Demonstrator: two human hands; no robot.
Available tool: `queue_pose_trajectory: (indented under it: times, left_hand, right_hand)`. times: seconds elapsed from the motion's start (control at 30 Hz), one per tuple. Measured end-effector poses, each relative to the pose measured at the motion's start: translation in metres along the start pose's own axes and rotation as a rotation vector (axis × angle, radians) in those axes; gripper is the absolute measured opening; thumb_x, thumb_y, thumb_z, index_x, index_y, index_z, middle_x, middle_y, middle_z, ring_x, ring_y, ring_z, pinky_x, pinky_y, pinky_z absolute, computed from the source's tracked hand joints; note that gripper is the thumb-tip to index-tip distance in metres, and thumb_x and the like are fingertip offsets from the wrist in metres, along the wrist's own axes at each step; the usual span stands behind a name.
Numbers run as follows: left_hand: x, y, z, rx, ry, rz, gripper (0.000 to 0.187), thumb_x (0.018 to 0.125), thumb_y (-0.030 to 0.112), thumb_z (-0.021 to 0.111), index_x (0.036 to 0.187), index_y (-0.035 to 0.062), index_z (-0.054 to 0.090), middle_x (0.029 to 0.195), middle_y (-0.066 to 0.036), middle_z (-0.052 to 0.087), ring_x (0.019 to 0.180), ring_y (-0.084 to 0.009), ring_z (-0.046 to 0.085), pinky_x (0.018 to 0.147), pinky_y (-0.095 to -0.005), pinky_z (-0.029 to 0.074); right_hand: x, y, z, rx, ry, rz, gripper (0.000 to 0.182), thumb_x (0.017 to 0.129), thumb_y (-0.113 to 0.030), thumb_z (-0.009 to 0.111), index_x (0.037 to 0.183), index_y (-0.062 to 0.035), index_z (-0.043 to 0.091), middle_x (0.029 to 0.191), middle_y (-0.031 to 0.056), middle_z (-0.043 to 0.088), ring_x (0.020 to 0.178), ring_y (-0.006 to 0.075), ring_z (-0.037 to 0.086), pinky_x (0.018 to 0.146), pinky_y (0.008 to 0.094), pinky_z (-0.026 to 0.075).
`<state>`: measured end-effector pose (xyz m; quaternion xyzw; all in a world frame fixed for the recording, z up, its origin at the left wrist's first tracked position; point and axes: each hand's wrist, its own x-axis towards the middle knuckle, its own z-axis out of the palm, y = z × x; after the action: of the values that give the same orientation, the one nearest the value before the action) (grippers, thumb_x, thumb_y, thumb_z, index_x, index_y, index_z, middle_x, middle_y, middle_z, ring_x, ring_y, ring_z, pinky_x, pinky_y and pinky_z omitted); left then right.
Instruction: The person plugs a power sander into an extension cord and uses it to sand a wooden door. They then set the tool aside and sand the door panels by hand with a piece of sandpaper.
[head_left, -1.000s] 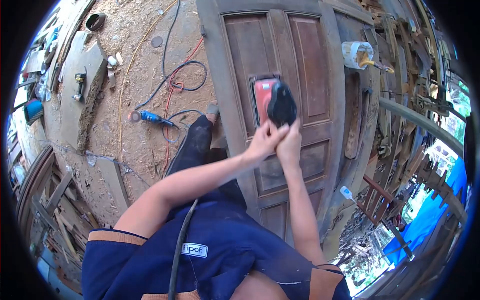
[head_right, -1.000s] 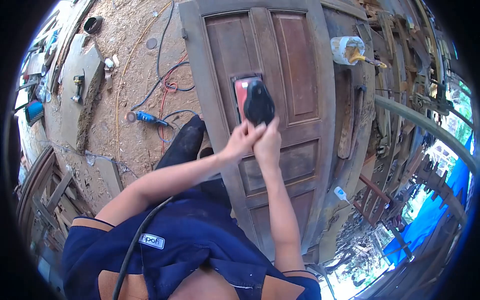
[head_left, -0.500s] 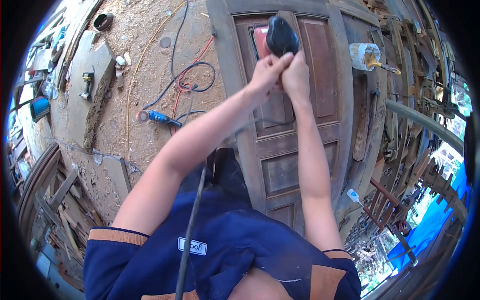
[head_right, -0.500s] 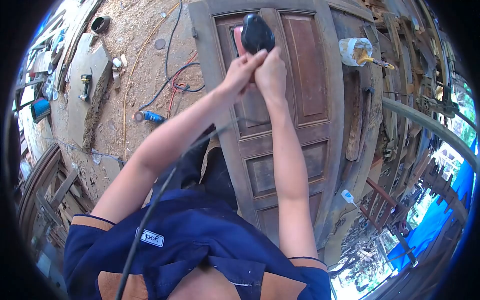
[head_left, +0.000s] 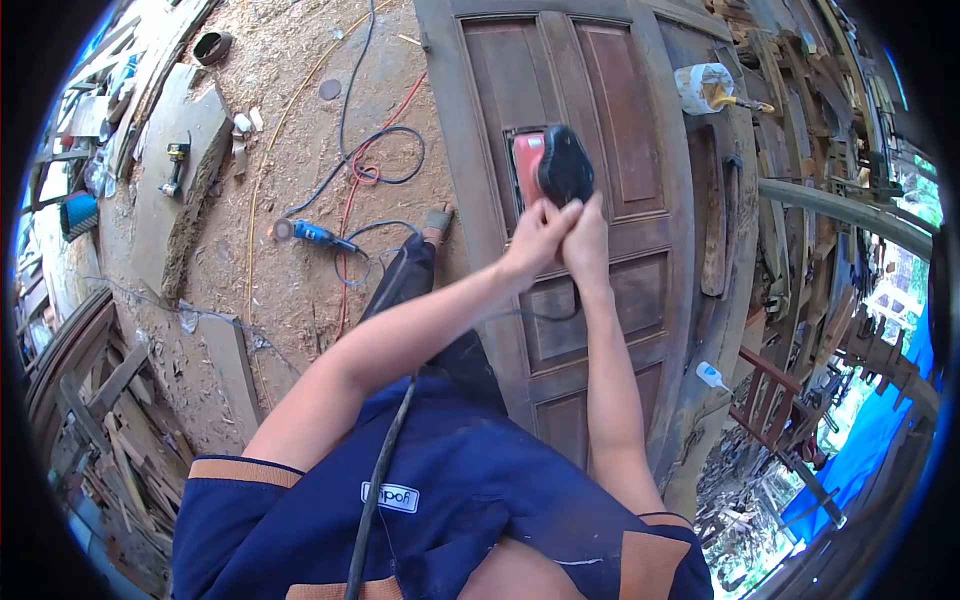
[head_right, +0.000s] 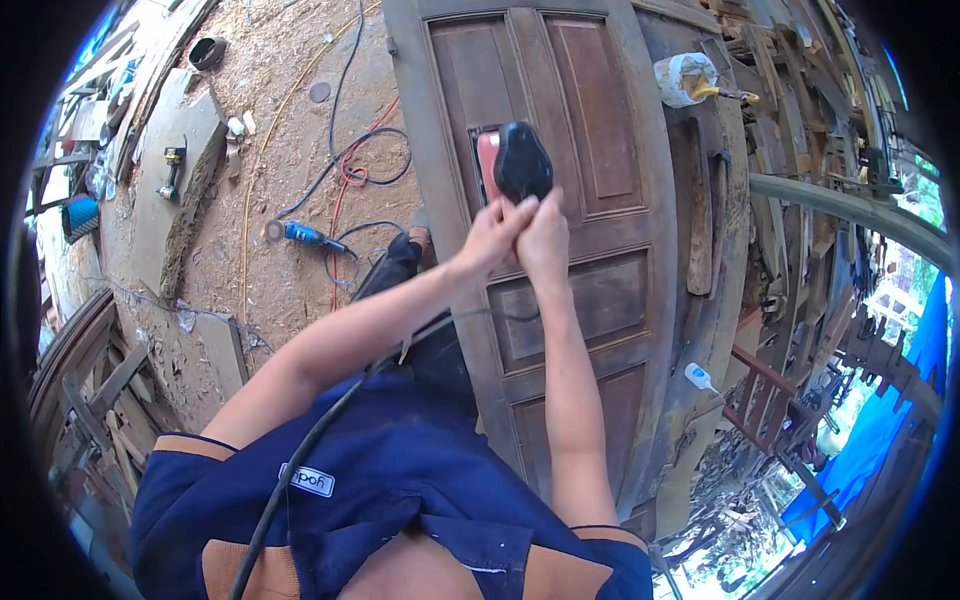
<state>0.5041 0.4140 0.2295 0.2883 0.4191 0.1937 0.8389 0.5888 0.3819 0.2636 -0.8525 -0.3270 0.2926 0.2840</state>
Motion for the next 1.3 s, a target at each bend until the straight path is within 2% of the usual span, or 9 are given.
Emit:
queue_pose_trajectory:
  times: [0.4, 0.53, 0.6, 0.77, 0.87, 1.0, 1.1, 1.17, 1.3]
  left_hand:
    - [0.091, 0.093, -0.015, -0.033, 0.045, 0.083, 0.036, 0.088, 0.038, 0.069, 0.072, 0.0131, 0.048, 0.062, 0.002, 0.053, 0.049, -0.0094, 0.052, 0.041, -0.0252, 0.04]
    - [0.145, 0.15, -0.027, -0.078, -0.048, 0.034, 0.034, 0.09, 0.04, 0.064, 0.079, 0.008, 0.058, 0.062, -0.003, 0.056, 0.051, -0.0157, 0.059, 0.057, -0.042, 0.061]
    - [0.138, 0.15, -0.029, 0.027, -0.047, 0.003, 0.035, 0.09, 0.043, 0.063, 0.095, 0.0087, 0.058, 0.081, -0.003, 0.065, 0.068, -0.0129, 0.066, 0.056, -0.0339, 0.061]
    - [0.101, 0.092, -0.022, 0.017, -0.052, 0.077, 0.048, 0.094, 0.042, 0.059, 0.056, 0.0128, 0.052, 0.054, 0.001, 0.051, 0.044, -0.0089, 0.049, 0.041, -0.0243, 0.043]
    - [0.047, 0.048, -0.011, 0.037, -0.017, 0.037, 0.041, 0.091, 0.043, 0.064, 0.08, 0.0099, 0.043, 0.067, 0.0, 0.05, 0.055, -0.0074, 0.049, 0.044, -0.0248, 0.042]
    - [0.002, 0.018, -0.001, 0.048, -0.002, 0.02, 0.032, 0.094, 0.034, 0.062, 0.083, 0.0097, 0.045, 0.074, 0.004, 0.048, 0.07, -0.0032, 0.046, 0.058, -0.0205, 0.042]
    - [0.006, 0.03, -0.006, 0.02, -0.025, -0.089, 0.031, 0.094, 0.033, 0.062, 0.084, 0.0091, 0.045, 0.076, 0.004, 0.048, 0.071, -0.0035, 0.046, 0.062, -0.0214, 0.043]
    - [0.02, 0.037, -0.01, 0.037, -0.077, 0.095, 0.032, 0.094, 0.034, 0.063, 0.084, 0.0097, 0.045, 0.078, 0.004, 0.048, 0.07, -0.0035, 0.045, 0.06, -0.0214, 0.043]
    - [0.07, 0.08, -0.024, 0.132, -0.003, 0.017, 0.04, 0.089, 0.046, 0.065, 0.078, 0.0128, 0.046, 0.065, 0.003, 0.051, 0.05, -0.0072, 0.049, 0.041, -0.0228, 0.041]
  right_hand:
    - [0.122, -0.05, 0.027, -0.062, 0.07, -0.113, 0.054, 0.084, -0.041, 0.066, 0.106, 0.0044, 0.046, 0.088, 0.0315, 0.064, 0.088, 0.0475, 0.064, 0.074, 0.054, 0.049]
    - [0.194, -0.091, 0.034, -0.119, 0.009, -0.127, 0.048, 0.085, -0.033, 0.062, 0.104, 0.0091, 0.049, 0.091, 0.0332, 0.064, 0.091, 0.047, 0.063, 0.08, 0.0523, 0.05]
    - [0.19, -0.086, 0.035, -0.092, -0.001, -0.077, 0.049, 0.085, -0.035, 0.063, 0.105, 0.0078, 0.049, 0.093, 0.0337, 0.063, 0.092, 0.0478, 0.063, 0.081, 0.0528, 0.049]
    - [0.123, -0.059, 0.02, -0.114, -0.013, -0.06, 0.058, 0.085, -0.043, 0.065, 0.11, 0.0048, 0.043, 0.093, 0.0348, 0.062, 0.093, 0.0517, 0.06, 0.079, 0.0567, 0.047]
    - [0.062, -0.031, 0.009, -0.06, -0.031, 0.008, 0.064, 0.086, -0.041, 0.065, 0.119, 0.0084, 0.041, 0.088, 0.0333, 0.063, 0.089, 0.0494, 0.062, 0.073, 0.0549, 0.048]
    - [0.006, -0.01, 0.002, -0.007, -0.006, 0.056, 0.059, 0.087, -0.035, 0.066, 0.117, 0.0092, 0.041, 0.08, 0.0318, 0.064, 0.083, 0.0481, 0.063, 0.065, 0.0523, 0.048]
    - [0.012, -0.02, 0.004, -0.018, -0.007, 0.075, 0.055, 0.087, -0.035, 0.066, 0.113, 0.0078, 0.042, 0.079, 0.0311, 0.064, 0.083, 0.0483, 0.063, 0.065, 0.0522, 0.048]
    - [0.025, -0.028, 0.008, -0.019, 0.015, 0.058, 0.053, 0.087, -0.034, 0.066, 0.111, 0.0077, 0.043, 0.079, 0.0313, 0.064, 0.082, 0.0485, 0.063, 0.065, 0.0526, 0.048]
    - [0.088, -0.049, 0.025, -0.057, 0.06, -0.024, 0.045, 0.089, -0.03, 0.059, 0.107, 0.0077, 0.043, 0.08, 0.0319, 0.063, 0.081, 0.0486, 0.063, 0.067, 0.0554, 0.048]
